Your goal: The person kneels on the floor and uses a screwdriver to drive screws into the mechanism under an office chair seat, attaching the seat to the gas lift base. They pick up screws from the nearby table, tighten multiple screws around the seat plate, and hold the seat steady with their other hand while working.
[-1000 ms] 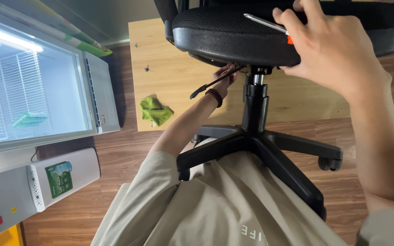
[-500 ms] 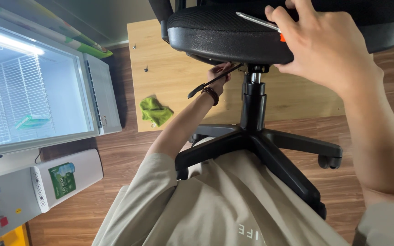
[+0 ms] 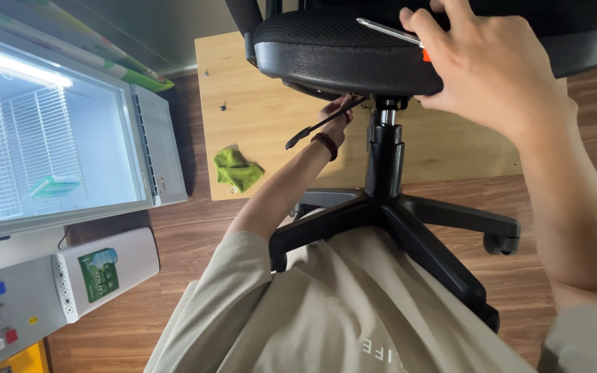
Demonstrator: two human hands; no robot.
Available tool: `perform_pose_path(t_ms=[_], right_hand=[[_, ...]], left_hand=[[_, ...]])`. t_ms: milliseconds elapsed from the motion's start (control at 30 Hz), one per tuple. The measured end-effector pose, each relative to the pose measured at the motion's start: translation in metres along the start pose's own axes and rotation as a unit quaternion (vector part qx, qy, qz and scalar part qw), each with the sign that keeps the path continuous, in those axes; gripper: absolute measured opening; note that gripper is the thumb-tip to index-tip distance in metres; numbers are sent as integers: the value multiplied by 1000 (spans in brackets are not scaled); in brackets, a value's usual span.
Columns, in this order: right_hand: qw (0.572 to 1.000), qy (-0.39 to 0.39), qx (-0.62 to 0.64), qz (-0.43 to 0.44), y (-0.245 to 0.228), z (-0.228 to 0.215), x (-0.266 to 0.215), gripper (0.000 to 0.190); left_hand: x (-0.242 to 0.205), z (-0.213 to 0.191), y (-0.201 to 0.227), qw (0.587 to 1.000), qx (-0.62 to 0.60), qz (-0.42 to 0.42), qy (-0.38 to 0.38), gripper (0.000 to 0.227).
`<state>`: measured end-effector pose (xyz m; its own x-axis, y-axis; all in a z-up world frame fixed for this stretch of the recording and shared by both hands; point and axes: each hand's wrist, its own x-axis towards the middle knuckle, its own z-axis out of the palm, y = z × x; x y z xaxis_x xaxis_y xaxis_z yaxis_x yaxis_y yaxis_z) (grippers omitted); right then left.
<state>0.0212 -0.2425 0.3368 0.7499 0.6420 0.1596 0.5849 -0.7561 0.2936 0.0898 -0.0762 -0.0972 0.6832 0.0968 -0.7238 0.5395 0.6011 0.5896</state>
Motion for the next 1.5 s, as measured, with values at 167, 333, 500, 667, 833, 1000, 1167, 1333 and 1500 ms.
perform_pose_path(t_ms=[167,333,500,667,833,1000,1167,1333,1500], right_hand=[[1000,9,-5,0,-1,-2,0,86],[1000,10,-10,3,0,0,-2,85],[999,3,-37,5,2,4,-2,91],[999,17,-49,-4,4,5,-2,93],[998,17,-58,0,4,4,-1,90],[999,14,-46,2,5,6,-1,90],[999,15,-45,1,5,5,-1,91],[999,8,-45,2,5,7,-1,93],[999,2,-45,6,4,3,-1,94]], left_hand=[[-1,-1,-3,1000,21,12,-10,17],[-10,2,2,999,31,22,-3,19],[-6,-5,-3,997,51,49,-24,26],[-15,-4,1,994,82,62,-36,31],[2,-14,-7,990,123,55,-46,35],[5,-20,-9,991,86,37,-98,33],[9,-26,-10,990,32,5,-134,30],[17,-26,-13,988,24,2,-151,27],[12,-23,-11,991,30,11,-134,23]])
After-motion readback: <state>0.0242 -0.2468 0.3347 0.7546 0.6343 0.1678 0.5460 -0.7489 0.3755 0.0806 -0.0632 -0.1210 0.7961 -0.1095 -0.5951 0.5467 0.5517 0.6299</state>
